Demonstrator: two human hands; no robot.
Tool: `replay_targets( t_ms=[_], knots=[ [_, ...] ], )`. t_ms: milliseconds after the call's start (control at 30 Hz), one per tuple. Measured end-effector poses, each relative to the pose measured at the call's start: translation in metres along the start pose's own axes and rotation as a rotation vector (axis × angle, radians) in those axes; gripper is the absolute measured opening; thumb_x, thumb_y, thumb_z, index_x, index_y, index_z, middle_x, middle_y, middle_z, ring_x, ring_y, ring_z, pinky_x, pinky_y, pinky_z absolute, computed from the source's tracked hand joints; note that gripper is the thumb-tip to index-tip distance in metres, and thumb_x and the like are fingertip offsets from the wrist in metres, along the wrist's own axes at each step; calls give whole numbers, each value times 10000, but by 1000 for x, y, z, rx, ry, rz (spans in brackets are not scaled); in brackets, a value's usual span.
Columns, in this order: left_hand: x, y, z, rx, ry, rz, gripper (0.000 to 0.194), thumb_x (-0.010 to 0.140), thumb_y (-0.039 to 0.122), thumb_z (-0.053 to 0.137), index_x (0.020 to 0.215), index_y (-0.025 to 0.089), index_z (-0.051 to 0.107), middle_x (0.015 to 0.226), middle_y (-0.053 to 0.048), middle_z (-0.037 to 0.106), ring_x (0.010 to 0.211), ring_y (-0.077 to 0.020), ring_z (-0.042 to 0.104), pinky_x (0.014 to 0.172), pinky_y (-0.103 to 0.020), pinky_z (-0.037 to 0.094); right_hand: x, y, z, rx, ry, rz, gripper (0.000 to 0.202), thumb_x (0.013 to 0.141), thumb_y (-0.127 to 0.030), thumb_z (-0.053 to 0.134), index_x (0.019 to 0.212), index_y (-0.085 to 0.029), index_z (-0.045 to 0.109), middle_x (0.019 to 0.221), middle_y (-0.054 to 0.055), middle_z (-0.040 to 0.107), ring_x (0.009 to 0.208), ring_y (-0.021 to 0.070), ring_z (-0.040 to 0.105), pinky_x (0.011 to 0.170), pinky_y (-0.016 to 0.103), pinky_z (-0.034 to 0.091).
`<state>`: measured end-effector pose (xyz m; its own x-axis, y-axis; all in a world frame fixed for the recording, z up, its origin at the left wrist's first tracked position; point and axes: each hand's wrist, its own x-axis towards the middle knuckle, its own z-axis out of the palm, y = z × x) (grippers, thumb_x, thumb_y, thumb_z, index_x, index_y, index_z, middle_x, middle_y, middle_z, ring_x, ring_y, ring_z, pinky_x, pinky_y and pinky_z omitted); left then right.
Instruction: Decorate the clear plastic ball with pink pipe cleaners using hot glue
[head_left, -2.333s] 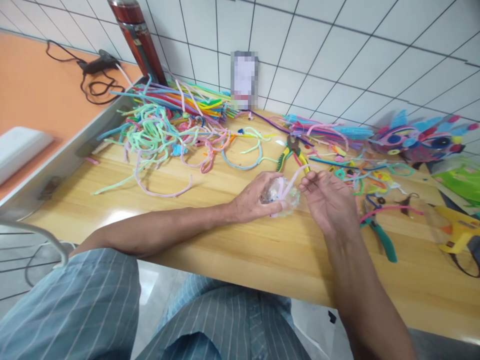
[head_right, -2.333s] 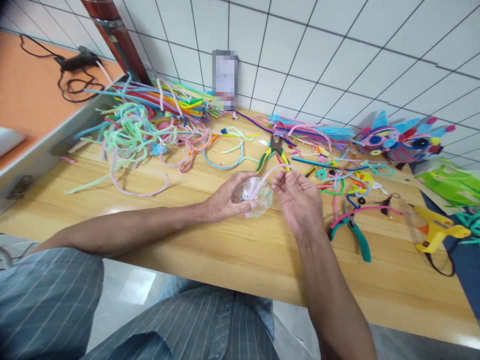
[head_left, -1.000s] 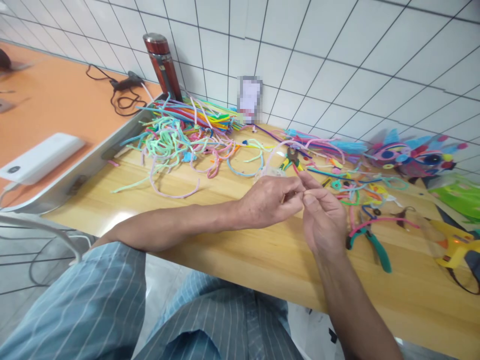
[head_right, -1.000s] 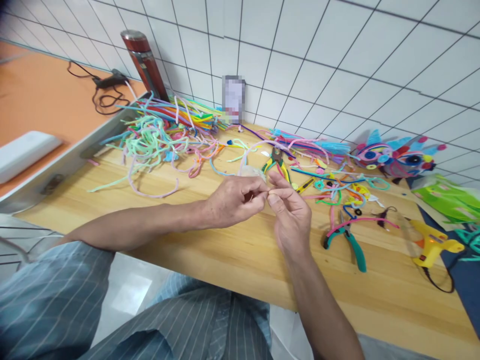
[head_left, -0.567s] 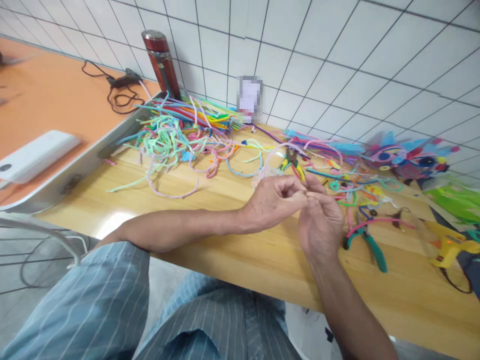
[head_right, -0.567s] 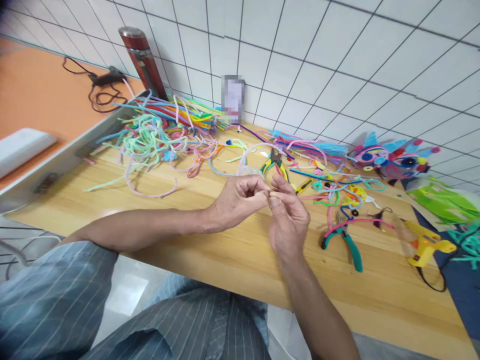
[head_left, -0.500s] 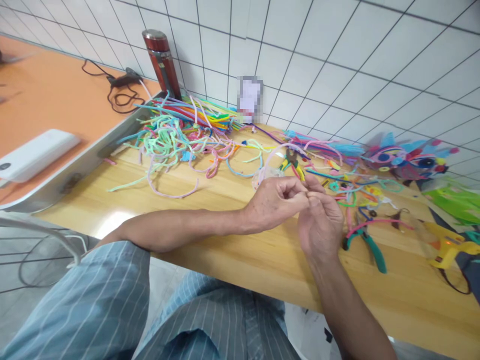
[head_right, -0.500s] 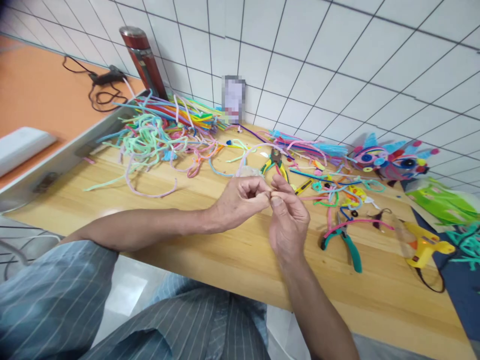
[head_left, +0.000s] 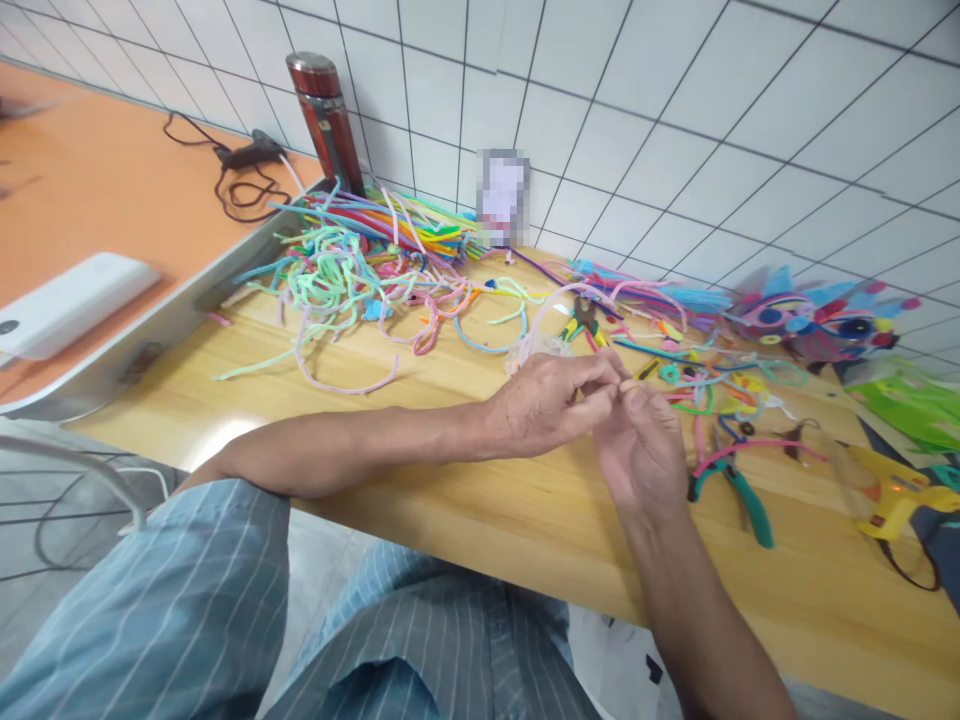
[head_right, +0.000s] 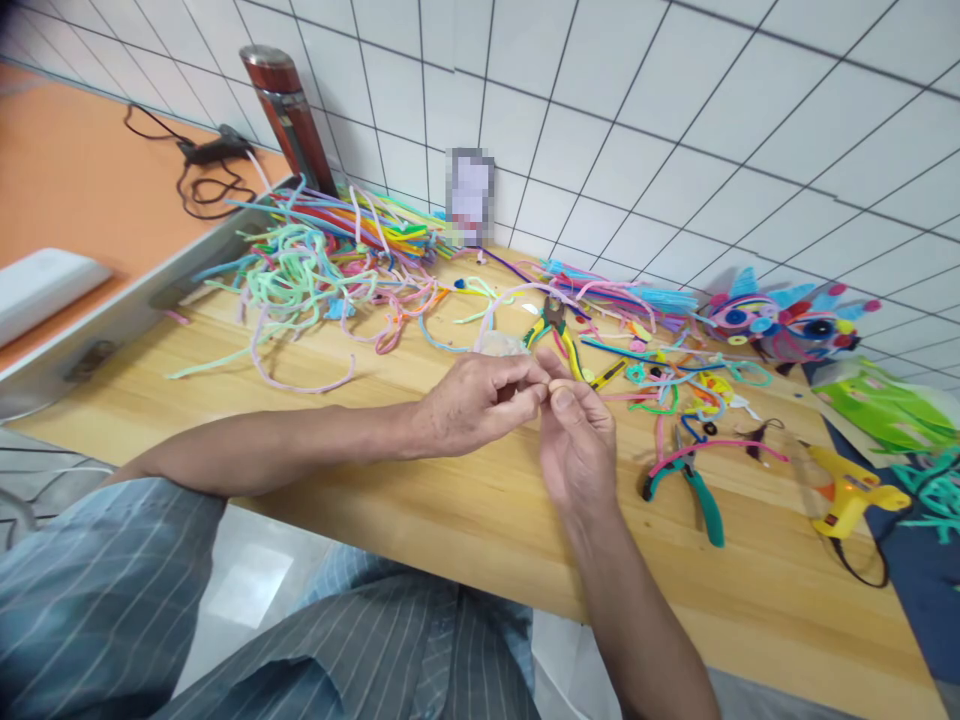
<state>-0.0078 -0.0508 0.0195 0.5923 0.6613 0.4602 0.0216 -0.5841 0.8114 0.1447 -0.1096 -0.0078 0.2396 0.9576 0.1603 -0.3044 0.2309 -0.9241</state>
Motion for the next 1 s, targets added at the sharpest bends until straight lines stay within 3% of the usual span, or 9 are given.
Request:
replay_targets(
  t_ms=[167, 300, 500, 600, 733, 800, 867, 933, 1000],
  knots=[
    [0, -6, 0, 103, -15, 64, 193, 1001, 253, 490, 888, 178, 628, 720, 27, 610, 674, -96, 544, 665, -235, 409, -1, 1, 1, 20, 71, 4, 169, 776, -429, 917, 844, -304, 826, 1213, 35, 829, 1162, 244, 755, 1164, 486, 528],
    [0, -4, -1, 32, -31, 53, 219, 984, 255, 468, 814, 180, 584, 726, 27, 578, 684, -94, 514, 700, -253, 407, -2, 4, 4, 1, 98, -34, 139, 783, -400, 899, 848, -299, 831, 1159, 46, 835, 1158, 263, 756, 1177, 538, 502],
    [-1, 1, -4, -272, 1, -172, 232, 880, 311, 557, 689, 196, 493, 666, 44, 473, 646, -93, 439, 615, -251, 353, -4, 4, 10, -226, 142, -412, 45, 838, -272, 822, 875, -290, 840, 1161, 26, 809, 1187, 228, 710, 1107, 462, 508],
    [-12, -2, -14, -292, 46, -218, 186, 869, 290, 547, 720, 183, 577, 684, 29, 519, 641, -96, 446, 603, -253, 351, 0, -2, 8, -195, 213, -479, 53, 799, -261, 817, 787, -252, 767, 944, 4, 765, 930, 172, 698, 917, 368, 546],
    [-32, -26, -36, -276, 207, -266, 237, 905, 321, 513, 721, 190, 583, 641, 27, 484, 628, -108, 431, 577, -251, 332, 12, -24, -2, -72, 190, -298, 325, 856, -286, 753, 626, -227, 531, 508, -80, 437, 477, 100, 433, 565, 270, 430],
    [-38, -45, -46, -272, 314, -316, 288, 915, 359, 524, 673, 204, 506, 612, 43, 426, 591, -100, 383, 557, -251, 315, 19, -39, -12, -31, 127, -136, 441, 904, -318, 719, 594, -233, 417, 429, -107, 268, 380, 81, 258, 465, 253, 335],
    [-41, -58, -55, -246, 380, -382, 342, 955, 404, 518, 677, 218, 449, 602, 59, 386, 559, -94, 339, 543, -252, 306, 25, -54, -23, -33, 39, 18, 504, 922, -386, 718, 583, -238, 376, 404, -118, 189, 349, 75, 170, 422, 250, 295],
    [-43, -58, -58, -157, 403, -343, 360, 1011, 429, 498, 722, 219, 453, 622, 57, 417, 572, -99, 375, 570, -253, 356, 25, -63, -30, -172, -66, 90, 490, 901, -442, 756, 578, -240, 448, 404, -107, 258, 354, 80, 234, 415, 252, 314],
    [-46, -44, -53, -1, 346, -136, 299, 1051, 413, 503, 838, 209, 547, 738, 12, 573, 695, -126, 530, 688, -272, 469, 17, -63, -27, -486, -244, 131, 331, 886, -430, 785, 659, -241, 635, 481, -63, 493, 430, 110, 447, 450, 262, 400]
  ],
)
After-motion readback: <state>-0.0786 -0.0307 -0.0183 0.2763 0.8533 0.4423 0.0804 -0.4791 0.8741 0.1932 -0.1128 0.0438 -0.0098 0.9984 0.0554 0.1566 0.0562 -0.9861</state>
